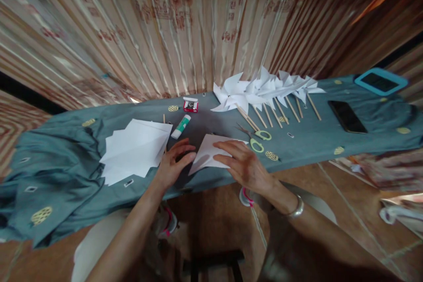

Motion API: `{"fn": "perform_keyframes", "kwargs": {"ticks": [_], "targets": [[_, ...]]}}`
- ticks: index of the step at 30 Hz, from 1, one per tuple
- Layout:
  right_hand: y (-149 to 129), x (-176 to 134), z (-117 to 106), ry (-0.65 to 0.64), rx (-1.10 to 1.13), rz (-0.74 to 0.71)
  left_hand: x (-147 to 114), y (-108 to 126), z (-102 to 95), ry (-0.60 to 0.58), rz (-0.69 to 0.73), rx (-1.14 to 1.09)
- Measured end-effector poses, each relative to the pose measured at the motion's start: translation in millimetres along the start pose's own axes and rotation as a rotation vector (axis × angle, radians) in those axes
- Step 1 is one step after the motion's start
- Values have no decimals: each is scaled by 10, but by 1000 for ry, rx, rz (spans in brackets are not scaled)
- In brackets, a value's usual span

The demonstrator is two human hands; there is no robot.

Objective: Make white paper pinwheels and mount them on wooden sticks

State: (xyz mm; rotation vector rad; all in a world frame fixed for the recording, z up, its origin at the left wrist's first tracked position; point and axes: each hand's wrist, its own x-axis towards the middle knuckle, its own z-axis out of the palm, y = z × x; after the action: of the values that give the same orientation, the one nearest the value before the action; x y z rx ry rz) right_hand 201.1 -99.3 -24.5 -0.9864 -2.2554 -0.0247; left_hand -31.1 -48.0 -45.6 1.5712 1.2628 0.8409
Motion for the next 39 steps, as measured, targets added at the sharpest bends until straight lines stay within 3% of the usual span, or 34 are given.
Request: {"fn": "perform_keyframes", "kwargs": {"ticks": [3,9,13,17,19,21,25,27,31,36,39], "targets": [[-71,24,11,8,17,-32,42,-27,-19,-1,-74,-34],[-175,69,9,-19,39,-57,114,-101,60,-65,27,107],[-156,43,2,-58,36,-39,136,-92,86,-90,18,122],[-37,-17,-29,-100,-6,-9,157,-94,18,92,-26,66],[26,-44,-43,-164,-78,12,158,-93,-23,231,-19,4],[62,-62,-35,-241,-183,46,144,-85,-39,299,-10,-63],[24,-56,76,-304,-340,141,62,-84,32,216,-33,-188],[-24,-39,156,-283,-356,119,9,-109,82,162,-27,-194],[-73,-37,285,-262,-287,31,-77,-164,75,97,93,45],[-38,-126,359,-276,-183,25,-167,-114,-19,216,442,645],[-28,-168,367,-286,-161,27,-229,-70,22,162,585,880]]}}
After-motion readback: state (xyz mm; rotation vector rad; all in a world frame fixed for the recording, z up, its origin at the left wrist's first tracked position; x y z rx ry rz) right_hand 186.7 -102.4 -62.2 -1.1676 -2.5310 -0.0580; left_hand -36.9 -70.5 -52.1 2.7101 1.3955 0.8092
